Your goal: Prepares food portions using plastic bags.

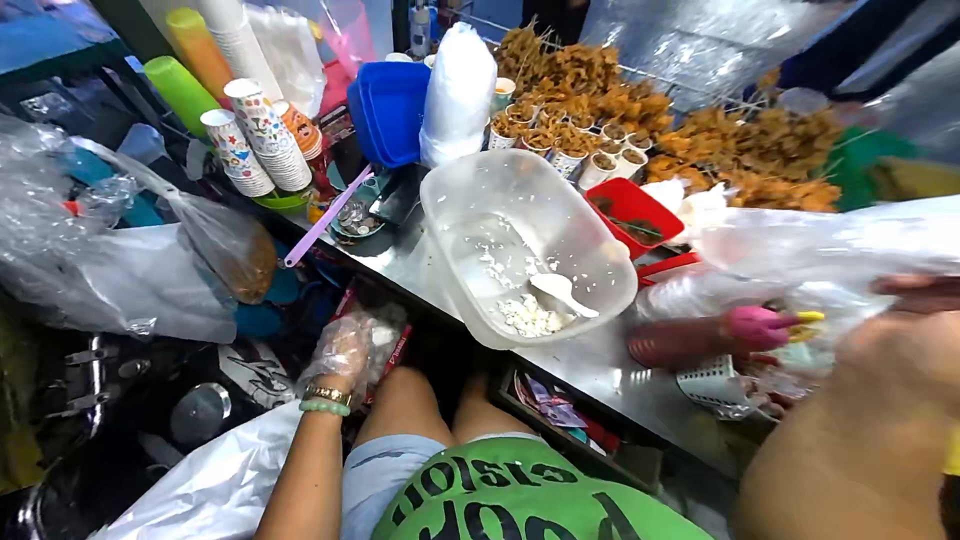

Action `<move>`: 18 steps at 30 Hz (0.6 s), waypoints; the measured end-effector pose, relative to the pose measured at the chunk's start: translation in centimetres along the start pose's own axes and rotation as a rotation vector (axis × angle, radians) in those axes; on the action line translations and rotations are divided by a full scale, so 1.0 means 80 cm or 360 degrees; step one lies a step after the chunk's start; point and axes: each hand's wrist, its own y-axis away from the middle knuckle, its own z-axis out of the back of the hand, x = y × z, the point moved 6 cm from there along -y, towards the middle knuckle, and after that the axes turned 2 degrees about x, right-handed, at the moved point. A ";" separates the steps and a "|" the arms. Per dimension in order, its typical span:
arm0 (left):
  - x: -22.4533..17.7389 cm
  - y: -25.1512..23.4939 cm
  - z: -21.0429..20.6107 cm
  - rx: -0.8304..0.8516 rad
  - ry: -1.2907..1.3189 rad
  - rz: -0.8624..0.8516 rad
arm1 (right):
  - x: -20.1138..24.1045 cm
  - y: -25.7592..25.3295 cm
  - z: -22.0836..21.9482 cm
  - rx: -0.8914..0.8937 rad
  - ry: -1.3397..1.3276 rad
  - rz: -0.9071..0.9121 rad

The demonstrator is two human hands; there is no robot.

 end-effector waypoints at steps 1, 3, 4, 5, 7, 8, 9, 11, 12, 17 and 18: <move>-0.006 0.001 -0.006 0.0050 -0.0102 -0.0005 | 0.007 0.011 -0.014 0.0103 -0.0039 0.0002; -0.026 0.013 -0.007 0.0002 -0.0013 -0.0152 | 0.015 0.038 -0.041 0.0281 -0.0134 -0.0074; -0.038 0.021 -0.005 -0.0024 0.0087 -0.0270 | 0.016 0.054 -0.055 0.0382 -0.0195 -0.0142; -0.050 0.030 -0.003 -0.0029 0.0223 -0.0404 | 0.015 0.069 -0.068 0.0471 -0.0273 -0.0240; -0.079 0.052 0.000 0.0045 0.0667 -0.0624 | 0.006 0.099 -0.091 0.0588 -0.0462 -0.0485; -0.096 0.065 0.000 0.0129 0.0974 -0.0719 | 0.001 0.113 -0.101 0.0618 -0.0549 -0.0623; -0.115 0.078 -0.001 0.0227 0.1255 -0.0809 | -0.002 0.128 -0.111 0.0636 -0.0626 -0.0771; -0.152 0.098 -0.005 0.0357 0.1565 -0.0920 | -0.005 0.155 -0.128 0.0666 -0.0751 -0.1052; -0.168 0.104 -0.008 0.0382 0.1637 -0.0944 | -0.005 0.169 -0.136 0.0705 -0.0807 -0.1183; -0.173 0.111 -0.021 -0.0020 0.2057 -0.0922 | -0.023 0.197 -0.152 0.0661 -0.0850 -0.1631; -0.167 0.103 -0.018 -0.0119 0.2173 -0.0898 | -0.028 0.187 -0.146 0.0573 -0.0801 -0.1531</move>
